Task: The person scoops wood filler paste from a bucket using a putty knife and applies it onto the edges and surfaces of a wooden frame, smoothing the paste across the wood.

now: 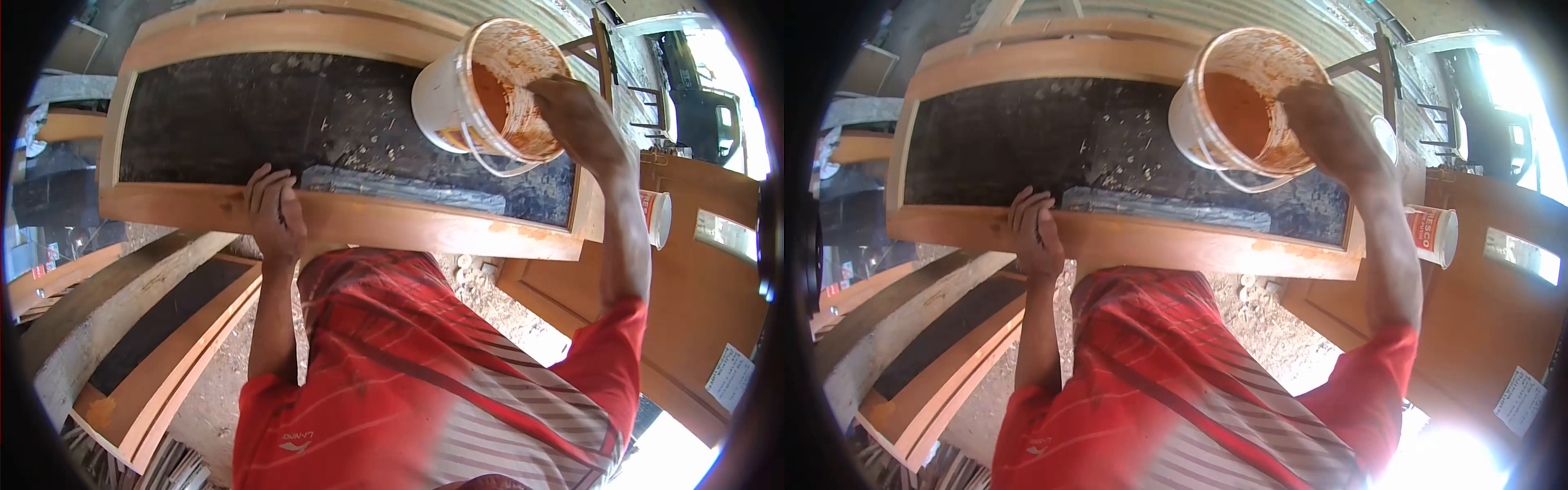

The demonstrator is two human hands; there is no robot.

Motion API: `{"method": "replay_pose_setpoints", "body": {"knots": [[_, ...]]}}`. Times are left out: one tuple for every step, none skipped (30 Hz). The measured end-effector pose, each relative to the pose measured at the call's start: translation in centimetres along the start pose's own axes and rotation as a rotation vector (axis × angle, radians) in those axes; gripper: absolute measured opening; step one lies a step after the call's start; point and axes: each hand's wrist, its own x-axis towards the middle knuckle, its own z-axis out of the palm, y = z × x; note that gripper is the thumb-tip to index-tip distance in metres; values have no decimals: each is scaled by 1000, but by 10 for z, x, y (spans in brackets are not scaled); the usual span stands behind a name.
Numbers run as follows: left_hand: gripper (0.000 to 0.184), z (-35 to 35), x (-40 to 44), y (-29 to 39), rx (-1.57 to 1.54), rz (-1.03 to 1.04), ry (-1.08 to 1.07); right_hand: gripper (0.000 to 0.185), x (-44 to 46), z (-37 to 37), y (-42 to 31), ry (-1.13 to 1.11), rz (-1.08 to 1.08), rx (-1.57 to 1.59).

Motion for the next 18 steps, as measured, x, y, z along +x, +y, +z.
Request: {"method": "replay_pose_setpoints", "body": {"knots": [[23, 1, -2, 2, 31, -26, -9, 17, 18, 22, 19, -6, -100, -46], [23, 5, 1, 1, 38, -25, -1, 15, 34, 38, 31, -17, -203, -90], [23, 6, 0, 1, 47, -32, 4, 14, 48, 43, 29, -67, -183, -145], [23, 6, -3, 3, 57, -45, 7, 14, 61, 48, 19, -121, -168, -199], [23, 6, -4, 6, 62, -50, 11, 14, 72, 52, 15, -174, -157, -255], [23, 7, -3, 7, 68, -54, 19, 14, 79, 62, 22, -139, -219, -259], [23, 8, -2, 7, 75, -59, 27, 15, 85, 77, 29, -104, -282, -262], [22, 12, -2, 4, 68, -28, 45, 15, 89, 87, 34, -69, -348, -263], [22, 18, -3, 0, 68, -5, 63, 14, 90, 84, 31, -196, -298, -297], [21, 18, -6, -5, 86, 6, 84, 14, 90, 76, 22, -319, -268, -329], [19, 19, -5, -5, 73, 12, 101, 13, 92, 67, 18, -433, -280, -331], [18, 21, -5, -3, 71, 17, 123, 14, 91, 62, 18, -542, -303, -340], [16, 19, -6, -5, 41, 13, 112, 15, 78, 65, 22, -249, -439, -276], [14, 17, -8, -5, 2, 15, 101, 17, 71, 71, 32, 44, -550, -195], [18, 16, -9, -2, -20, -14, 98, 18, 80, 89, 45, 131, -608, -112], [22, 14, -8, 2, -55, -34, 91, 20, 85, 103, 49, 215, -648, -32], [22, 10, -7, 4, -57, -47, 83, 19, 85, 104, 42, 114, -600, -55], [21, 8, -5, 6, -70, -55, 72, 18, 84, 98, 38, 11, -541, -85]]}}
